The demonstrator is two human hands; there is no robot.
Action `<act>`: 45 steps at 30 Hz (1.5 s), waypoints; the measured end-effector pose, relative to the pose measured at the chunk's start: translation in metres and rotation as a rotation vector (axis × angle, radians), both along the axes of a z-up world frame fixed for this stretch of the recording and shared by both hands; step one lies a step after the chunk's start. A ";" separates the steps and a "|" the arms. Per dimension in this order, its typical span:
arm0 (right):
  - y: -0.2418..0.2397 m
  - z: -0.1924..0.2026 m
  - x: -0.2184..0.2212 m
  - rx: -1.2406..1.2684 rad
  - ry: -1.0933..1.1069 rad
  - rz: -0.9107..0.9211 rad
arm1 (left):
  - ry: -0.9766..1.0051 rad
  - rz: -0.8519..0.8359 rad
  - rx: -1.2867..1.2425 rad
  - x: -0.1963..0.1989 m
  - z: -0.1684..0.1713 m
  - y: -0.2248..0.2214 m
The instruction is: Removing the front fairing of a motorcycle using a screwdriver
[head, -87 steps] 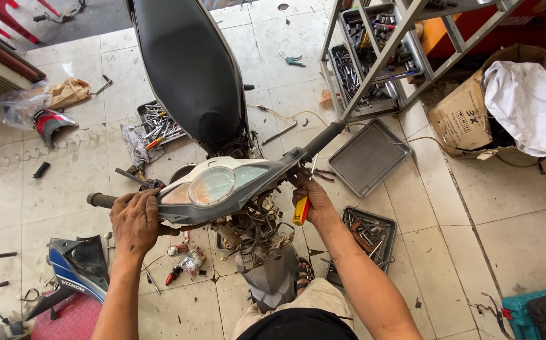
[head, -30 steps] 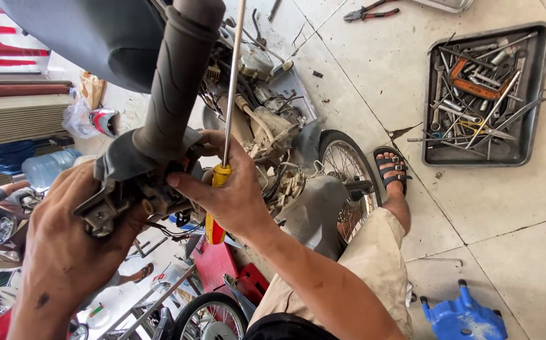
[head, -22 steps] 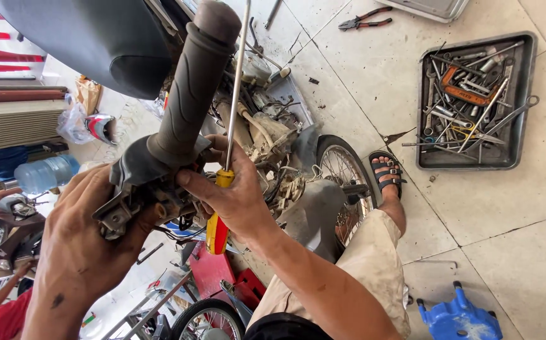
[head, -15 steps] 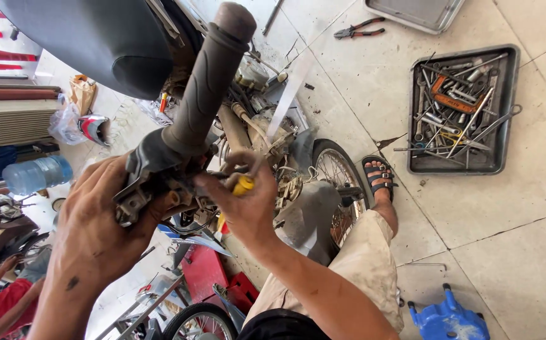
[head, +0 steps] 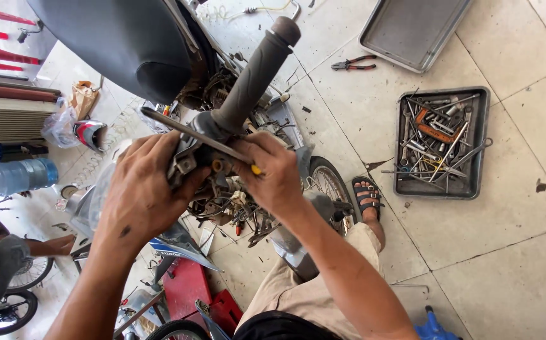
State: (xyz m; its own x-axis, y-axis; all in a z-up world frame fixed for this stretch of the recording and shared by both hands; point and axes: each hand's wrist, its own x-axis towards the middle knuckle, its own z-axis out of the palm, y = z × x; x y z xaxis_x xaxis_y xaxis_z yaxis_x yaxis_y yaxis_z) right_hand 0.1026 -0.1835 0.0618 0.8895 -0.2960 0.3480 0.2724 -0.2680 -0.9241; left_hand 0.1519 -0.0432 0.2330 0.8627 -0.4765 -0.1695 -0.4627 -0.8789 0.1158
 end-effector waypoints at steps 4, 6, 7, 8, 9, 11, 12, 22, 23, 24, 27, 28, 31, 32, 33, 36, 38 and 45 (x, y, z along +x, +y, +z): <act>-0.023 0.016 0.002 -0.145 -0.090 0.126 | -0.036 -0.056 -0.066 0.000 -0.003 0.004; -0.023 0.003 0.004 -0.195 -0.176 0.095 | 0.004 -0.045 -0.054 0.002 -0.001 0.005; -0.022 -0.004 0.005 -0.243 -0.259 0.061 | 0.048 -0.035 -0.041 0.002 0.000 0.005; -0.024 -0.008 0.006 -0.243 -0.264 0.066 | 0.043 -0.030 -0.042 0.001 0.000 0.004; -0.026 -0.013 0.009 -0.315 -0.370 0.038 | 0.033 -0.025 -0.033 0.000 0.000 0.003; -0.032 -0.016 0.012 -0.388 -0.481 0.009 | 0.018 -0.021 -0.025 0.000 0.000 0.002; -0.036 -0.015 0.014 -0.443 -0.566 0.018 | 0.027 -0.015 -0.012 0.000 -0.001 0.002; -0.028 -0.008 0.011 -0.622 -0.515 -0.022 | 0.008 -0.045 -0.071 -0.001 0.002 0.002; -0.028 -0.004 0.009 -0.623 -0.515 -0.020 | 0.009 -0.043 -0.073 -0.001 0.000 0.003; -0.027 0.000 0.007 -0.633 -0.479 -0.016 | 0.007 -0.040 -0.062 0.000 -0.002 0.004; -0.031 0.011 0.006 -0.625 -0.487 0.017 | 0.000 -0.031 -0.068 -0.002 0.001 0.002; -0.033 0.014 0.006 -0.606 -0.532 0.044 | -0.008 -0.028 -0.085 -0.003 0.004 0.001; -0.036 -0.001 0.021 -0.648 -0.764 0.022 | 0.065 -0.001 -0.058 0.002 -0.010 0.012; -0.040 0.005 0.020 -0.647 -0.769 0.027 | 0.062 0.005 -0.059 0.002 -0.010 0.012; -0.044 0.010 0.020 -0.683 -0.798 0.044 | 0.058 -0.005 -0.048 0.003 -0.011 0.013; -0.051 0.014 0.025 -0.737 -0.868 0.064 | 0.046 -0.018 -0.040 0.004 -0.014 0.015; -0.056 0.014 0.029 -0.755 -0.912 0.073 | 0.036 -0.015 -0.047 0.004 -0.012 0.014; -0.065 0.008 0.034 -0.777 -1.003 0.139 | 0.094 0.022 -0.025 0.002 -0.003 0.009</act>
State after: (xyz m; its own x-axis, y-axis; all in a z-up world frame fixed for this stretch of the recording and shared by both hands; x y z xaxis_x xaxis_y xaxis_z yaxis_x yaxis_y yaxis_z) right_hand 0.1368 -0.2488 0.0697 0.1446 0.3604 0.9215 0.8261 -0.5566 0.0880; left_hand 0.1540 -0.0342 0.2299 0.8540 -0.4625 -0.2381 -0.4292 -0.8851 0.1799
